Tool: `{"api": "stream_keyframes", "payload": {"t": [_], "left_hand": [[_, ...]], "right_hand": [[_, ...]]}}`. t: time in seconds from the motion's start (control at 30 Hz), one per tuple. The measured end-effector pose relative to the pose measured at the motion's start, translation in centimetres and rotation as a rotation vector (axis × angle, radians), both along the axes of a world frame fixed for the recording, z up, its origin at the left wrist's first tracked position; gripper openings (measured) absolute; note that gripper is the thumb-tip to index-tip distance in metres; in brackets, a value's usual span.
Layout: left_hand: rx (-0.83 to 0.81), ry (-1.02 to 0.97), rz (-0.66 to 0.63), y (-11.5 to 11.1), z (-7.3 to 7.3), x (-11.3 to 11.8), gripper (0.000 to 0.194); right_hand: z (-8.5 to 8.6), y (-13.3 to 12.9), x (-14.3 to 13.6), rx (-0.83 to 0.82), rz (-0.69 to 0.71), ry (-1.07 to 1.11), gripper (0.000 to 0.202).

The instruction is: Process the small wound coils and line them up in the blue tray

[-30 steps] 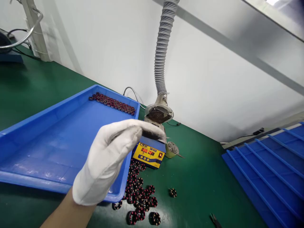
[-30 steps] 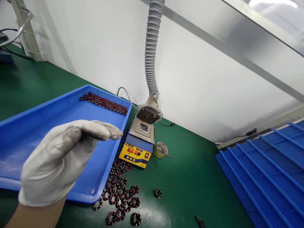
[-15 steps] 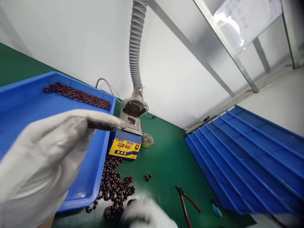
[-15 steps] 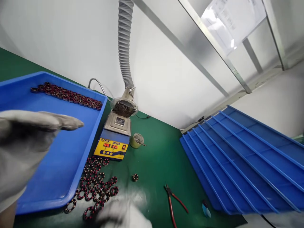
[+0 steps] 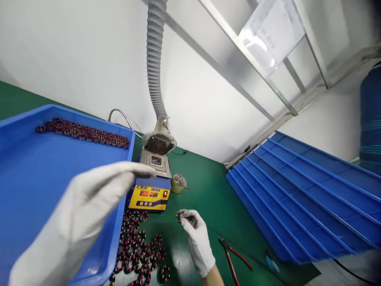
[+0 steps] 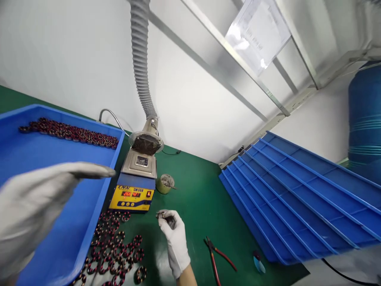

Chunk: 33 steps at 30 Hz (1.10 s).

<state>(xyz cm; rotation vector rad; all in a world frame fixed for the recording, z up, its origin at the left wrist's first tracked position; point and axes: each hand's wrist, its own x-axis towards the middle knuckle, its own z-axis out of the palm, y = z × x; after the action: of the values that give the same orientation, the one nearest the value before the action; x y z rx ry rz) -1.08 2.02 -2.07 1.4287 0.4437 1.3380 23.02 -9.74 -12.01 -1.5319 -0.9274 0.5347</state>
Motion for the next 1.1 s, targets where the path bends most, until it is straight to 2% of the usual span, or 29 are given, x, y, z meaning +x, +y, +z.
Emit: {"api": "stream_keyframes", "payload": {"t": [0.07, 0.13, 0.17, 0.23, 0.3, 0.37, 0.5, 0.57, 0.7, 0.77, 0.83, 0.93, 1.0, 1.1], "left_hand": [[0.178, 0.274, -0.023, 0.0, 0.3, 0.8, 0.033], [0.3, 0.407, -0.079, -0.2, 0.3, 1.6, 0.062], [0.339, 0.444, -0.132, -0.4, 0.3, 2.0, 0.07], [0.424, 0.458, -0.132, -0.8, 0.3, 2.6, 0.07], [0.513, 0.429, -0.052, -1.0, 0.4, 3.0, 0.059], [0.578, 0.362, 0.049, -0.9, 0.3, 3.2, 0.049], [0.659, 0.313, 0.183, -0.5, 0.0, 3.3, 0.04], [0.725, 0.315, 0.204, -0.4, 0.0, 3.5, 0.039], [0.822, 0.31, 0.189, -0.4, -0.1, 4.2, 0.04], [0.832, 0.312, 0.192, -0.5, -0.1, 4.4, 0.04], [0.827, 0.324, 0.195, -0.6, -0.2, 4.6, 0.038], [0.802, 0.358, 0.236, -0.7, 0.0, 4.5, 0.036], [0.795, 0.367, 0.284, -0.7, 0.1, 4.4, 0.035], [0.807, 0.359, 0.36, -0.7, 0.2, 4.3, 0.034]], "right_hand": [[3.9, 1.7, -1.9, 0.189, 0.145, 0.268, 0.019], [7.3, 3.0, -4.0, 0.313, 0.277, 0.41, 0.02], [8.6, 3.5, -4.9, 0.357, 0.337, 0.452, 0.019], [10.0, 4.4, -6.4, 0.411, 0.44, 0.501, 0.018], [10.5, 5.1, -7.3, 0.434, 0.513, 0.526, 0.018], [10.5, 5.6, -7.6, 0.447, 0.524, 0.5, 0.018], [10.8, 5.5, -7.3, 0.446, 0.404, 0.321, 0.02], [11.1, 5.2, -6.9, 0.437, 0.372, 0.255, 0.019], [11.1, 5.0, -6.0, 0.482, 0.402, 0.177, 0.008], [10.9, 5.2, -5.6, 0.534, 0.416, 0.209, 0.007], [10.8, 5.4, -5.4, 0.595, 0.418, 0.356, 0.007], [10.7, 5.6, -5.0, 0.678, 0.319, 0.587, 0.005], [10.6, 5.6, -5.1, 0.628, 0.3, 0.571, 0.013], [10.8, 5.7, -6.0, 0.444, 0.448, 0.526, 0.033]]}}
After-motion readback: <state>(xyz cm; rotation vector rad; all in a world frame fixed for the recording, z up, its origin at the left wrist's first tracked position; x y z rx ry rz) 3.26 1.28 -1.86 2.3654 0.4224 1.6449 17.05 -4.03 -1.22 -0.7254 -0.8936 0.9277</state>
